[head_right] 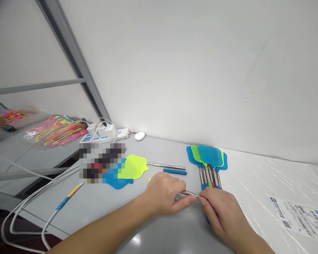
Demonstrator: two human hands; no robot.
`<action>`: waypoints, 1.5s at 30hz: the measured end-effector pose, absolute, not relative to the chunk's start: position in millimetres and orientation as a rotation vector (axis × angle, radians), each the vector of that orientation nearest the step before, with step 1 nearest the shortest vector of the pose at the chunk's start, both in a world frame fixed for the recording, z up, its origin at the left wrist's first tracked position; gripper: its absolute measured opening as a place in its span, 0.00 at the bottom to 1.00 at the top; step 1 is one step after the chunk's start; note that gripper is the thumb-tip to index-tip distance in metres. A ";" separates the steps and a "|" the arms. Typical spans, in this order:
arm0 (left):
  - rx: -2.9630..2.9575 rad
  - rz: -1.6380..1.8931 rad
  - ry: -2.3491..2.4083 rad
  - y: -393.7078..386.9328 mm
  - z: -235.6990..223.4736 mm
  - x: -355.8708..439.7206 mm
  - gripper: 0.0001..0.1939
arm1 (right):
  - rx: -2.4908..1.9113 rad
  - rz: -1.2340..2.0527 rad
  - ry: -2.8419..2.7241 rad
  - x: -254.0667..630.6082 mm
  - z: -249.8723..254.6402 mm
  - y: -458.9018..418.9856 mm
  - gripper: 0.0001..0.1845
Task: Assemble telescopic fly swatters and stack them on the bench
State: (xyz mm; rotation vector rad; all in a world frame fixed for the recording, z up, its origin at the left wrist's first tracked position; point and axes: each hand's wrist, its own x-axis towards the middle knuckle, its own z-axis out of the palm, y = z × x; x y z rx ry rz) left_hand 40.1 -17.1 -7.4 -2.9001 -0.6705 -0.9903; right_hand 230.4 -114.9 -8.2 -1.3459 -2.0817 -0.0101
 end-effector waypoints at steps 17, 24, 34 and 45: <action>-2.799 -0.885 -0.423 -10.7 -5.7 36.1 0.12 | -1.398 -0.029 -2.093 235.2 -16.2 -111.0 0.11; -2.870 -0.729 -0.410 -10.4 -7.3 36.3 0.07 | -1.485 -0.015 -2.167 233.8 -11.9 -109.2 0.08; -2.837 -0.635 -0.318 1.8 10.7 32.6 0.14 | -1.392 -0.290 -2.202 238.2 3.3 -105.8 0.11; -2.808 -0.638 -0.294 -8.6 1.9 34.1 0.10 | -1.345 -0.211 -2.191 235.3 -7.1 -109.6 0.10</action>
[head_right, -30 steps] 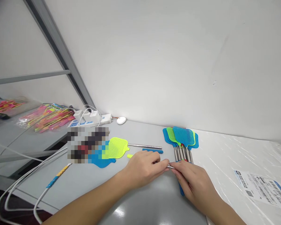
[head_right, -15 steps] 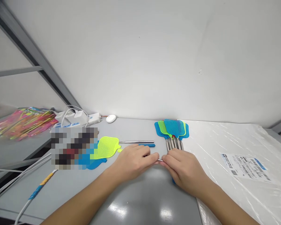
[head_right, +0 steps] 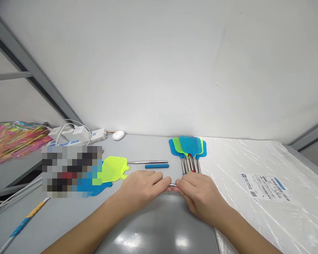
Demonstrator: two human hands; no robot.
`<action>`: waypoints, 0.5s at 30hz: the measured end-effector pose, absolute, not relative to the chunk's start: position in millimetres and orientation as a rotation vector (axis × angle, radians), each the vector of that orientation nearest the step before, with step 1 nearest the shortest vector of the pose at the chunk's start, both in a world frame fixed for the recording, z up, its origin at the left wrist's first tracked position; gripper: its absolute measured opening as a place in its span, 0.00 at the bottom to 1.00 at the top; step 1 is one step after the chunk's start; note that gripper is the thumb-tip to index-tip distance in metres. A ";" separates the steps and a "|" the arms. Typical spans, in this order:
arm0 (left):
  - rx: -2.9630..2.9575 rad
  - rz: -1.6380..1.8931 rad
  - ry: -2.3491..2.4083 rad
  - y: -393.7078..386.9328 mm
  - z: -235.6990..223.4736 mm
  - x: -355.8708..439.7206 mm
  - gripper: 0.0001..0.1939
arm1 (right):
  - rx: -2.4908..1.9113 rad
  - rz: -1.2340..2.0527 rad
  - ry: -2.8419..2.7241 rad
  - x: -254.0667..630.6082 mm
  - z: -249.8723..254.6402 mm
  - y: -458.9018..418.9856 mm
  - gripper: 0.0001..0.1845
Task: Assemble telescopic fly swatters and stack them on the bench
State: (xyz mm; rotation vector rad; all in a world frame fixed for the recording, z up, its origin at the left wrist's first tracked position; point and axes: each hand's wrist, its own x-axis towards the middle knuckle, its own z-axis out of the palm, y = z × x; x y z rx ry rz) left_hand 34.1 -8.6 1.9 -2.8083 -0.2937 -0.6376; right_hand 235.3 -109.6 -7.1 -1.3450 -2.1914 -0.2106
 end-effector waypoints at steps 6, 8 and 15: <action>-2.801 -0.637 -0.315 -12.2 1.4 35.6 0.10 | -1.367 -0.202 -2.188 227.4 -11.6 -109.3 0.09; -2.814 -0.597 -0.332 -6.9 2.9 33.5 0.09 | -1.410 -0.121 -2.149 222.8 -10.2 -106.1 0.08; -2.761 -0.759 -0.782 33.7 27.9 0.7 0.21 | -1.745 -0.077 -2.145 194.7 0.8 -87.7 0.25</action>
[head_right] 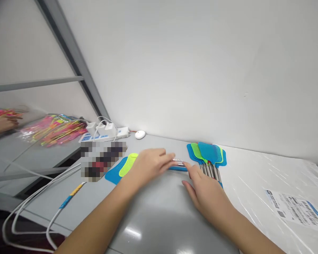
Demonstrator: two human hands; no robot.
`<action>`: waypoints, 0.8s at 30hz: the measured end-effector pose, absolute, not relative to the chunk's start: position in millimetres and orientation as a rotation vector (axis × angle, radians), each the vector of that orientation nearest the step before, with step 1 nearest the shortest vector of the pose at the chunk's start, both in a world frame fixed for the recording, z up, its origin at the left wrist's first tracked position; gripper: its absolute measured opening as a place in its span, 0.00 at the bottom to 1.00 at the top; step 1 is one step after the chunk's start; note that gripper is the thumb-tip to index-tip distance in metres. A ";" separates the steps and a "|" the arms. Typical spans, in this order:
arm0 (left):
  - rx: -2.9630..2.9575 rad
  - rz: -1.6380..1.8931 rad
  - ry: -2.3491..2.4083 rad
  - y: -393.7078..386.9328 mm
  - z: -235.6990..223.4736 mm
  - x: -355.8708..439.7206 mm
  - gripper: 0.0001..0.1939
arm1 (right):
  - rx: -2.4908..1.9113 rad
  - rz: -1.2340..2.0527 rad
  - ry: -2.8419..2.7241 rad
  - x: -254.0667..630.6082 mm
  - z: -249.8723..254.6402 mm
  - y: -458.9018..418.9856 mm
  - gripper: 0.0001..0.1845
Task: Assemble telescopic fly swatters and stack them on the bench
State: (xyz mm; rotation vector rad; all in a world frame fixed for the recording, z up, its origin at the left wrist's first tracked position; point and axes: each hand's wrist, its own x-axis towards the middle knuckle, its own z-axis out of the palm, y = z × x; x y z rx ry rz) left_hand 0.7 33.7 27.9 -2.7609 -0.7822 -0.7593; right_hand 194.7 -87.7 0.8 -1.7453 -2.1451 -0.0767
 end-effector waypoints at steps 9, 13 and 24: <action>-2.610 -0.918 -1.431 76.1 28.1 -44.0 0.26 | -1.378 -0.194 -2.600 97.6 -18.0 -24.2 0.24; -2.560 -0.956 -1.487 81.7 22.4 -47.3 0.26 | -1.265 -0.146 -2.630 74.6 -23.4 -8.0 0.29; -2.601 -0.939 -1.417 88.2 6.6 -39.5 0.25 | -1.196 -0.127 -2.572 105.9 -33.0 -82.8 0.12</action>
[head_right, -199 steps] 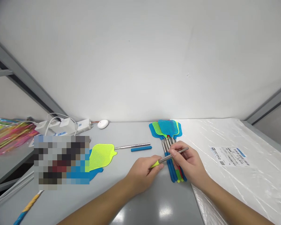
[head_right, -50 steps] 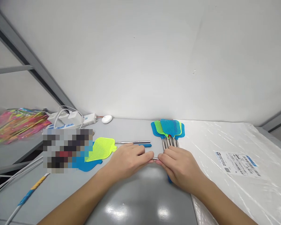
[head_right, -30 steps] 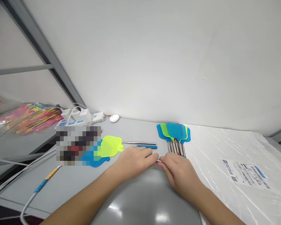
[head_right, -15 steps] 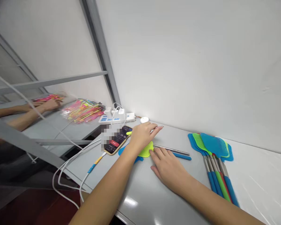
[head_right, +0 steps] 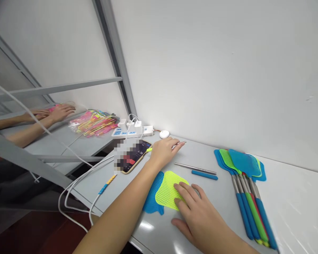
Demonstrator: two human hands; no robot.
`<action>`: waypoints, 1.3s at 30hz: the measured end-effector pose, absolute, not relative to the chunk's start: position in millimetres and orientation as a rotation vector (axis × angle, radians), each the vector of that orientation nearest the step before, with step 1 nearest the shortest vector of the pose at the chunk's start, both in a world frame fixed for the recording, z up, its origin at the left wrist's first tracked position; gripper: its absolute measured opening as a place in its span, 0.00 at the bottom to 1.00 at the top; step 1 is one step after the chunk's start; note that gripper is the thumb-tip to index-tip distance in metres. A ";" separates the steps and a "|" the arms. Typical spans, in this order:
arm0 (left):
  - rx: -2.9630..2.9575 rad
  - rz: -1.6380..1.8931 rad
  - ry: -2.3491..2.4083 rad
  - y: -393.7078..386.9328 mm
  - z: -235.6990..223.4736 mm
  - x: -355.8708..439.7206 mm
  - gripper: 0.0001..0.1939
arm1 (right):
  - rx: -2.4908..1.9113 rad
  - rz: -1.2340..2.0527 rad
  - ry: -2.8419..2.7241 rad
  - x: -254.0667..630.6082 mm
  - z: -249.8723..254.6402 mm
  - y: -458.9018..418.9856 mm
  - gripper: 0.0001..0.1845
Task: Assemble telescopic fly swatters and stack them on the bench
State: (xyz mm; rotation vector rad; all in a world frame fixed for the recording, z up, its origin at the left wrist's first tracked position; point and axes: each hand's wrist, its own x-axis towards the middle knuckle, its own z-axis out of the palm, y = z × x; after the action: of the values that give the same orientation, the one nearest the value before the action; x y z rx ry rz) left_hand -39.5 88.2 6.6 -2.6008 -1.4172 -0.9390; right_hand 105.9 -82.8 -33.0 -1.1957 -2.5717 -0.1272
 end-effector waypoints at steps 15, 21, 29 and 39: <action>-2.653 -0.969 -1.036 69.6 -3.2 -5.7 0.22 | -1.393 -0.296 -2.367 139.1 -35.4 -92.2 0.19; -2.658 -0.980 -0.978 64.7 -4.5 1.7 0.19 | -1.394 -0.238 -2.151 172.0 -12.4 -91.2 0.15; -2.679 -0.933 -0.921 60.8 -2.6 2.4 0.16 | -1.279 -0.184 -1.895 185.3 -11.0 -90.2 0.13; -2.727 -0.888 -0.871 51.8 0.8 5.5 0.15 | -1.239 -0.230 -1.522 214.4 0.7 -82.5 0.11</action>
State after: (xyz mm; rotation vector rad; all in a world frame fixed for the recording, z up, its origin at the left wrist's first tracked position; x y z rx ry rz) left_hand 5.5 51.8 0.8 -2.7271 -0.8708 -0.8882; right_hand 214.4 -82.5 0.7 -1.2386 -1.5219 -0.2296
